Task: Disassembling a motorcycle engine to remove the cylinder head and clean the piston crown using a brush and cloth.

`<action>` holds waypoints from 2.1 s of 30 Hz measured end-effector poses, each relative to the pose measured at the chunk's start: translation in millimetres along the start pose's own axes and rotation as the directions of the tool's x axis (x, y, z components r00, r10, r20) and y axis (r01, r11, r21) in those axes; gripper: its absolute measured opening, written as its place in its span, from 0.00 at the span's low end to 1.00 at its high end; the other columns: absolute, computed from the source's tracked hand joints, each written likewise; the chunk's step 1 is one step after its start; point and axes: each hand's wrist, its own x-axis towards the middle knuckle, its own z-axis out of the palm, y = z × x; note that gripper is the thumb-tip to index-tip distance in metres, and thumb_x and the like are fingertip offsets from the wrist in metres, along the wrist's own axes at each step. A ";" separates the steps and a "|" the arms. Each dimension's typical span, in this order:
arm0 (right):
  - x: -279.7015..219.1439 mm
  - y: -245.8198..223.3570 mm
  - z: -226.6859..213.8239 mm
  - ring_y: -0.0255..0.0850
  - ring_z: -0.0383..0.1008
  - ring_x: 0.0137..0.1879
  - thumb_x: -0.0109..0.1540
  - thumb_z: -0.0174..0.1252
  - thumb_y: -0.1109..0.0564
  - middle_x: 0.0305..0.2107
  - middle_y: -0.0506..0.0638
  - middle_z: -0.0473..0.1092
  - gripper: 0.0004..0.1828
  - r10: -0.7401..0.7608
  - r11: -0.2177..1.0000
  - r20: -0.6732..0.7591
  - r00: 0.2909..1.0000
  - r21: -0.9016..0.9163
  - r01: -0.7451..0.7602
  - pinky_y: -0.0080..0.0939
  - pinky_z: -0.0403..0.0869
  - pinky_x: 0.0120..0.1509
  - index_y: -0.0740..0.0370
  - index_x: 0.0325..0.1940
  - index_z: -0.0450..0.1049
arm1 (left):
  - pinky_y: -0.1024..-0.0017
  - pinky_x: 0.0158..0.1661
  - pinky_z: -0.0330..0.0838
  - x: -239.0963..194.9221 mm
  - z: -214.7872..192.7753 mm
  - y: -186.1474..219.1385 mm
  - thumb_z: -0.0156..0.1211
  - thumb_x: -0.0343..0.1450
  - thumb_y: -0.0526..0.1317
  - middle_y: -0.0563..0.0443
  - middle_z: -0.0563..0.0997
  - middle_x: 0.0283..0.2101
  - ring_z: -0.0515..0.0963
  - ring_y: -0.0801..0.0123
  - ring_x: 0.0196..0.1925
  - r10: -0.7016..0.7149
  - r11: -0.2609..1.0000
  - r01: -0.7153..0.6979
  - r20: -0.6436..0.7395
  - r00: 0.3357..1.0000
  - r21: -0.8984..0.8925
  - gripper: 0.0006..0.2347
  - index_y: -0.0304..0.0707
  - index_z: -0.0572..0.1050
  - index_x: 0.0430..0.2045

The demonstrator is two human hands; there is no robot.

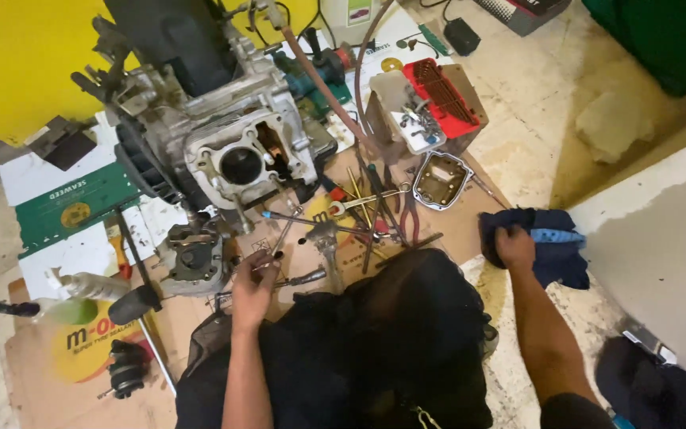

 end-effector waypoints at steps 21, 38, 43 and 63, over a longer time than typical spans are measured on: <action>-322.8 -286.4 -274.7 0.52 0.67 0.49 0.57 0.50 0.44 0.41 0.55 0.74 0.12 -0.529 -0.565 -0.523 0.668 0.805 0.182 0.58 0.66 0.59 0.50 0.32 0.72 | 0.60 0.75 0.46 -29.2 136.8 0.0 0.45 0.67 0.67 0.53 0.67 0.74 0.63 0.63 0.77 -0.252 0.965 0.248 0.520 0.816 0.080 0.37 0.51 0.65 0.70; -331.9 -277.7 -150.0 0.42 0.65 0.29 0.64 0.50 0.47 0.27 0.49 0.63 0.11 -0.778 0.614 0.477 0.408 0.439 0.656 0.47 0.62 0.35 0.56 0.41 0.64 | 0.48 0.54 0.77 -93.9 199.2 21.8 0.43 0.81 0.40 0.31 0.80 0.40 0.82 0.43 0.46 0.567 0.489 -0.629 -0.327 0.756 -0.604 0.14 0.31 0.70 0.56; -321.5 -292.5 -161.3 0.43 0.67 0.24 0.65 0.45 0.44 0.26 0.51 0.65 0.27 -0.627 0.652 0.714 0.312 0.262 0.711 0.47 0.62 0.29 0.62 0.63 0.61 | 0.64 0.56 0.78 -87.7 202.7 -63.9 0.59 0.75 0.43 0.43 0.88 0.45 0.88 0.55 0.48 0.446 0.877 -0.449 -0.062 0.893 -0.169 0.18 0.36 0.75 0.58; 35.8 -126.1 -24.1 0.42 0.84 0.45 0.59 0.65 0.51 0.39 0.51 0.82 0.08 -0.997 -0.021 0.040 -0.067 0.694 0.720 0.43 0.82 0.53 0.56 0.39 0.84 | 0.67 0.50 0.74 -41.7 273.6 -87.0 0.61 0.72 0.50 0.51 0.84 0.50 0.84 0.64 0.50 -0.016 0.999 -0.007 0.509 0.861 0.042 0.17 0.57 0.70 0.55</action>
